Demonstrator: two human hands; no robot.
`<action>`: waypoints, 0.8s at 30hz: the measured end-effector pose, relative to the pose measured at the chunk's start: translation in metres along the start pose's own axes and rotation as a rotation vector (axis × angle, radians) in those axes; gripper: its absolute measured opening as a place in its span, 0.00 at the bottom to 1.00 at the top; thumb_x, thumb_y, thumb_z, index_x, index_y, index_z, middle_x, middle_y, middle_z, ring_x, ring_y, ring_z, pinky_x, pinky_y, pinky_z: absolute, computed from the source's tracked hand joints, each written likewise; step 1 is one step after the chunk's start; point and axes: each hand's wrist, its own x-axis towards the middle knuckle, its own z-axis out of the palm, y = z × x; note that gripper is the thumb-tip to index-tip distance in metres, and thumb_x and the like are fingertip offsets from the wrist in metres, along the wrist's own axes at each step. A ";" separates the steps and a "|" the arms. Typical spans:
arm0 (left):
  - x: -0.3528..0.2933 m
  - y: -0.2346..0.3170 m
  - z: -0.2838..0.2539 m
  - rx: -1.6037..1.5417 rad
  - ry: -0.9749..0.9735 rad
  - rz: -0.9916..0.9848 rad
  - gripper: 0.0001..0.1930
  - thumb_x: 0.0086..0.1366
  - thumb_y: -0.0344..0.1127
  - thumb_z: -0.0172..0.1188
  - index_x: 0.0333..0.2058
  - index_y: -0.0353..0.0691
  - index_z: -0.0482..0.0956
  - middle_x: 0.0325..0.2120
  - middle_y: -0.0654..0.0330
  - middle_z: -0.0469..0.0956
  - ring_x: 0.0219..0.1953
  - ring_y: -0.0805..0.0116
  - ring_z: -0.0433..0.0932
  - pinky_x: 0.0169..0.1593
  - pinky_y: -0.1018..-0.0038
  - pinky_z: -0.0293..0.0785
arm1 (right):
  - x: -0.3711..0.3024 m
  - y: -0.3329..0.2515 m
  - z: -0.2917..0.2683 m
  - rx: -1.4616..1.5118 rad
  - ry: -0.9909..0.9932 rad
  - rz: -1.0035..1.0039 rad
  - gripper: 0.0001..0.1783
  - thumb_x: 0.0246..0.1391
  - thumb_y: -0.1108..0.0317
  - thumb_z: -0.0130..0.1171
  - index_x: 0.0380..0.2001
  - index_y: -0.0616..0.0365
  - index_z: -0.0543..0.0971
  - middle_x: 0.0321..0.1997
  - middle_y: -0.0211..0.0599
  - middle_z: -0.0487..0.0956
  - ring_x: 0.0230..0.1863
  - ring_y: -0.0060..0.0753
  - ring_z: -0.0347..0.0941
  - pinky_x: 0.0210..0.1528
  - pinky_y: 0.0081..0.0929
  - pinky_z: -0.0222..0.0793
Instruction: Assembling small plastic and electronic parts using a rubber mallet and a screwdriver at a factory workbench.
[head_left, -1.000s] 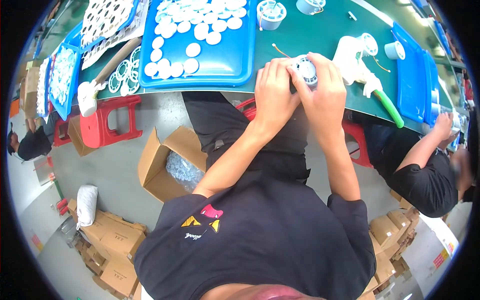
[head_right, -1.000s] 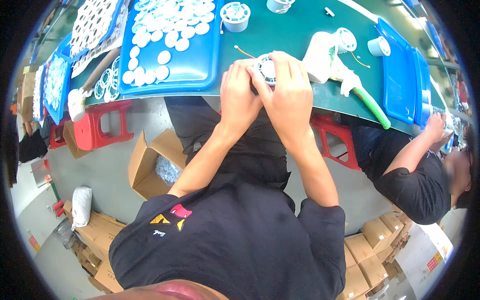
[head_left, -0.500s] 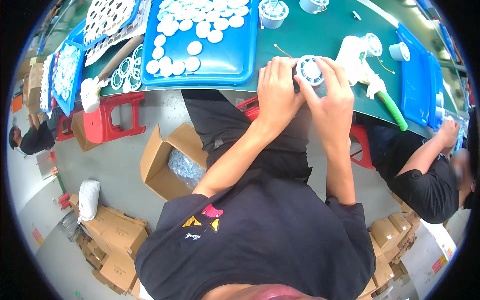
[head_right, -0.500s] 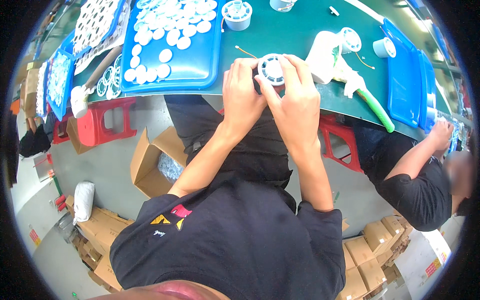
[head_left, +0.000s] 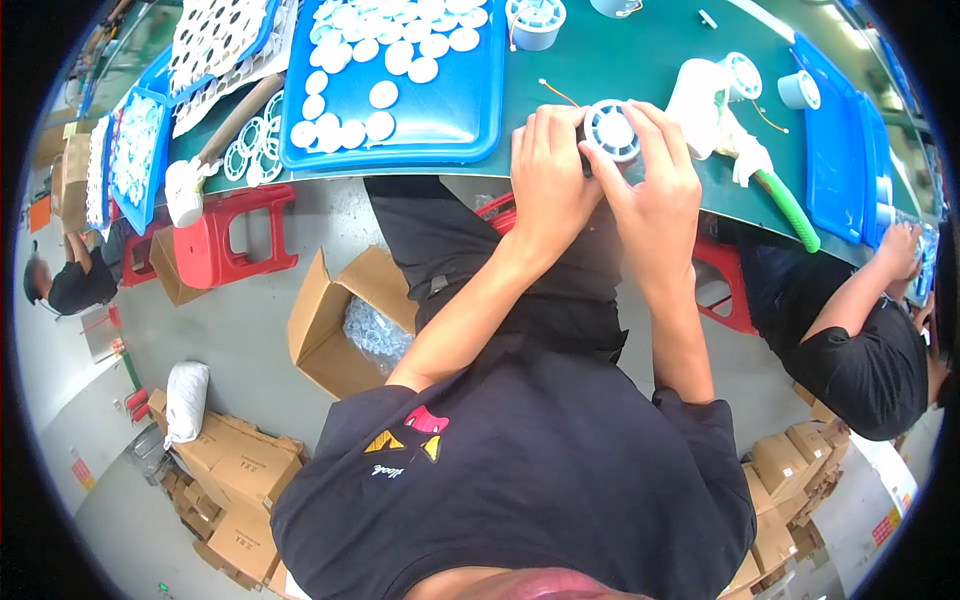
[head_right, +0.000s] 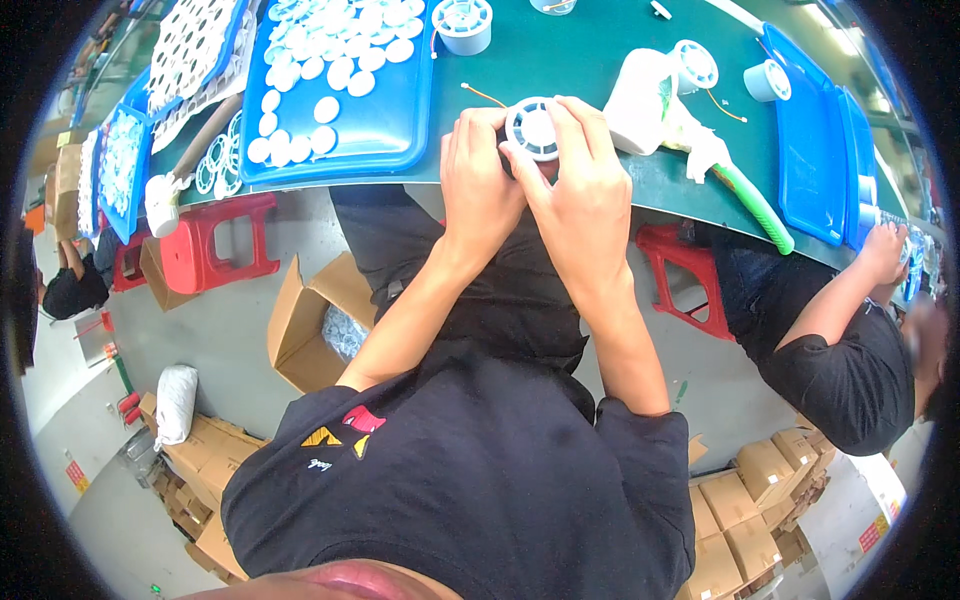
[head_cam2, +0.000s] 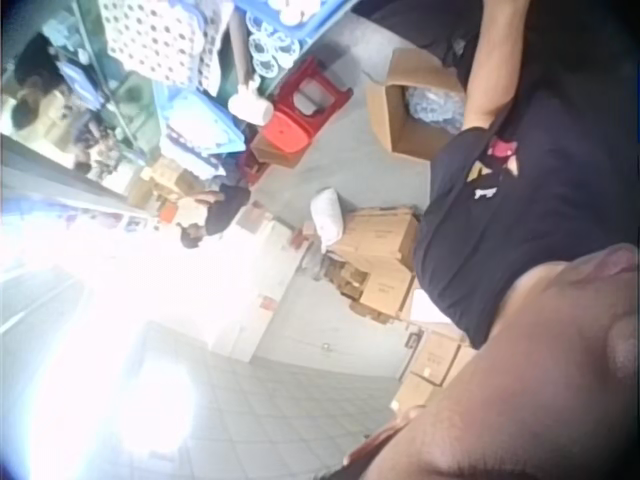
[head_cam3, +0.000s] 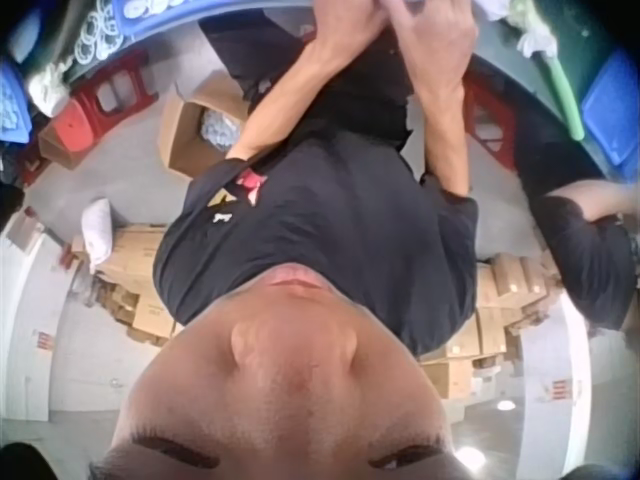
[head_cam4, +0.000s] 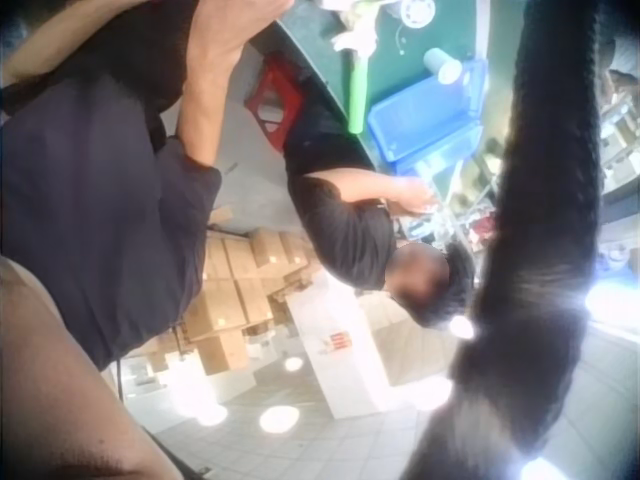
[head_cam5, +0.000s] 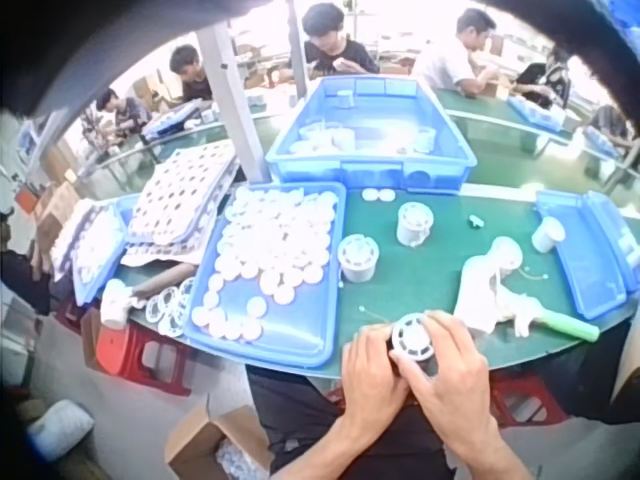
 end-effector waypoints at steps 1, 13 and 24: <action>-0.001 0.001 0.000 0.003 0.000 0.000 0.30 0.51 0.39 0.80 0.48 0.37 0.74 0.43 0.52 0.79 0.46 0.50 0.78 0.48 0.59 0.69 | 0.000 -0.001 -0.001 0.012 -0.016 0.025 0.26 0.54 0.67 0.75 0.53 0.68 0.80 0.57 0.52 0.79 0.50 0.55 0.82 0.50 0.41 0.80; 0.001 0.026 -0.008 -0.216 -0.037 -0.113 0.33 0.59 0.38 0.77 0.59 0.32 0.72 0.51 0.46 0.74 0.51 0.48 0.78 0.55 0.61 0.76 | 0.000 0.044 -0.070 -0.226 0.192 0.140 0.16 0.59 0.77 0.57 0.50 0.64 0.82 0.51 0.51 0.82 0.52 0.51 0.80 0.56 0.42 0.74; 0.011 0.017 -0.009 -0.347 -0.099 -0.166 0.33 0.56 0.37 0.80 0.56 0.33 0.73 0.51 0.51 0.72 0.55 0.54 0.74 0.60 0.64 0.72 | -0.018 0.090 -0.079 -0.135 -0.062 0.334 0.16 0.70 0.59 0.61 0.48 0.62 0.79 0.34 0.44 0.84 0.29 0.40 0.79 0.34 0.36 0.74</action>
